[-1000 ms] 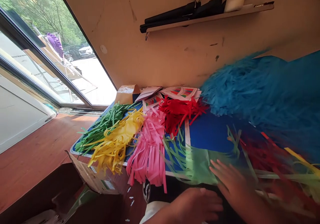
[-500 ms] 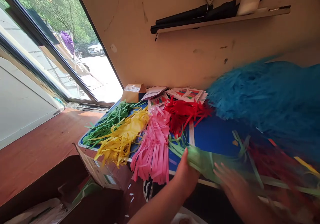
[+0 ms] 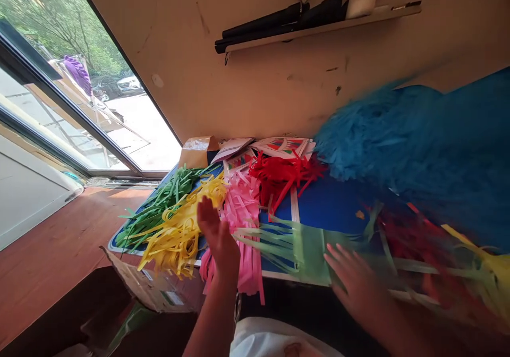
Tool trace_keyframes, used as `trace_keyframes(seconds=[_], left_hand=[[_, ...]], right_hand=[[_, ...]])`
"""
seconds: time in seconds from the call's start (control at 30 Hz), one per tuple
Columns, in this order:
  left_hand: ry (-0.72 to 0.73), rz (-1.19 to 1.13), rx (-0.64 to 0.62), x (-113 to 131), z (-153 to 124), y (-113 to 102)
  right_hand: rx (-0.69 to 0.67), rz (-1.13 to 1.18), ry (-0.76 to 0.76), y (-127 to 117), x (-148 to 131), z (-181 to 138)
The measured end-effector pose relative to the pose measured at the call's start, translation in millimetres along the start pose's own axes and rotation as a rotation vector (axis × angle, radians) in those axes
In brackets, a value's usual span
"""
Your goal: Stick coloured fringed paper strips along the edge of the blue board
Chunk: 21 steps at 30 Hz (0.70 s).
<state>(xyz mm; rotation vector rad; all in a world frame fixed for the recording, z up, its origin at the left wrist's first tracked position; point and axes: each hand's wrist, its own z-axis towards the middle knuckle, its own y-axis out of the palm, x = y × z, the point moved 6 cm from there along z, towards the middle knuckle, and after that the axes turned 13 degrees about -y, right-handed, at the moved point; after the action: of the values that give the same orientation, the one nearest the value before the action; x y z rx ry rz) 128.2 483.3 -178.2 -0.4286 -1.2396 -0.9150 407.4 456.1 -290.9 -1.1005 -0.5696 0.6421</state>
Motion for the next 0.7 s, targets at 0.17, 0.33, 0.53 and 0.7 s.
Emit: trace_keyframes(seconds=[0.17, 0.33, 0.53, 0.7], left_hand=[[0.279, 0.775, -1.354, -34, -131, 95], [0.258, 0.994, -1.364, -62, -141, 102], [0.356, 0.979, -1.368, -57, -139, 82], [0.331, 0.993, -1.372, -56, -133, 81]], right_hand=[[-0.003, 0.039, 0.095, 0, 2, 2], [0.083, -0.016, 0.073, -11, 6, -10], [0.147, -0.019, -0.110, -28, -2, -18], [0.153, -0.020, -0.218, -43, -6, -16]])
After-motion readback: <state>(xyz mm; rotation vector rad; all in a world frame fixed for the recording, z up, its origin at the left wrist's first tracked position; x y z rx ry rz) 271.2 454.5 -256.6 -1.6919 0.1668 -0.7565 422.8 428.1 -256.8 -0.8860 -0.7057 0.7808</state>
